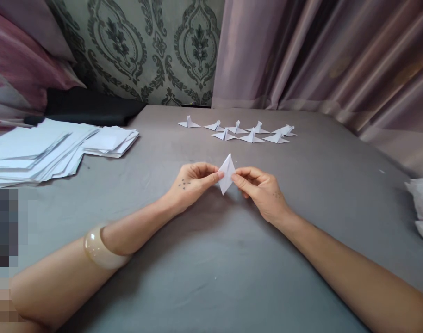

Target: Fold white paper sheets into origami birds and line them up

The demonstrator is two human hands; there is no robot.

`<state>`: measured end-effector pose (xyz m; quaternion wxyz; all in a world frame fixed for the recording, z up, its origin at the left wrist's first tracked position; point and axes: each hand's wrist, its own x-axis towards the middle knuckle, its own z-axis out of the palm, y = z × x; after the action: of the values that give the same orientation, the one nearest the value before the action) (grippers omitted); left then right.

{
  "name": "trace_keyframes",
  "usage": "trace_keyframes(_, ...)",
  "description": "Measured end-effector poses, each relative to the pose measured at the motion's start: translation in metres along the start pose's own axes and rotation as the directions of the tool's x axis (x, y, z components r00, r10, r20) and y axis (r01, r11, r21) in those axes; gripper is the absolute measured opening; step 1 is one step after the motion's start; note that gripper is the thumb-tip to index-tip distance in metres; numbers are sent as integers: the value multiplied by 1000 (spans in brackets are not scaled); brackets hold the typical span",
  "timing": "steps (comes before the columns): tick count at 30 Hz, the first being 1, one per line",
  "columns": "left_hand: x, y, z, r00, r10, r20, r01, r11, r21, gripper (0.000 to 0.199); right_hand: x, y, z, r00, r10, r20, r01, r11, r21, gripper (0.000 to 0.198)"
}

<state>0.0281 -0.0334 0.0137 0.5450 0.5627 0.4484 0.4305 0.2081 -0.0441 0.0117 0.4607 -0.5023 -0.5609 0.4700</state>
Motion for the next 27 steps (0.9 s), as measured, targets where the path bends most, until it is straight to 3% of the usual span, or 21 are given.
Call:
trace_keyframes(2,1,-1,-4,991,131,12,-131,971,201,23,0,1,-2,995,-101,-1,100,987,-130,20)
trace_keyframes(4,2,0,-10,932,348,97,-352,812,466,18,0,3,-5,959,-281,25,275,912,-303,14)
trace_keyframes(6,3,1,-16,811,523,264,-549,521,653,16,-1,5,-8,860,-497,115,482,716,-505,12)
trace_keyframes(9,5,1,-23,626,606,490,-677,111,728,21,-1,8,-12,672,-670,316,638,307,-706,23)
trace_keyframes(11,6,-1,-24,560,592,579,-695,-44,717,23,-1,10,-13,607,-674,422,652,118,-749,26)
trace_keyframes(12,6,-2,-24,555,558,617,-707,-74,703,23,-2,11,-13,601,-651,464,656,70,-751,26)
trace_keyframes(13,6,-4,-24,569,515,642,-720,-66,691,23,-3,12,-13,614,-610,501,664,55,-746,26)
trace_keyframes(15,6,-6,-23,636,426,644,-727,50,685,18,-5,13,-13,680,-504,533,668,125,-734,25)
trace_keyframes(18,5,-6,-24,755,322,570,-655,329,681,22,-10,13,-14,817,-348,460,571,373,-731,27)
trace_keyframes(20,4,-5,-25,801,277,531,-596,459,659,23,-11,12,-15,877,-276,393,480,513,-712,26)
trace_keyframes(23,5,-3,-27,840,239,486,-529,556,641,21,-10,11,-14,912,-217,349,404,625,-668,20)
trace_keyframes(27,7,-3,-26,877,202,436,-457,631,627,19,-5,7,-13,931,-165,326,342,706,-620,14)
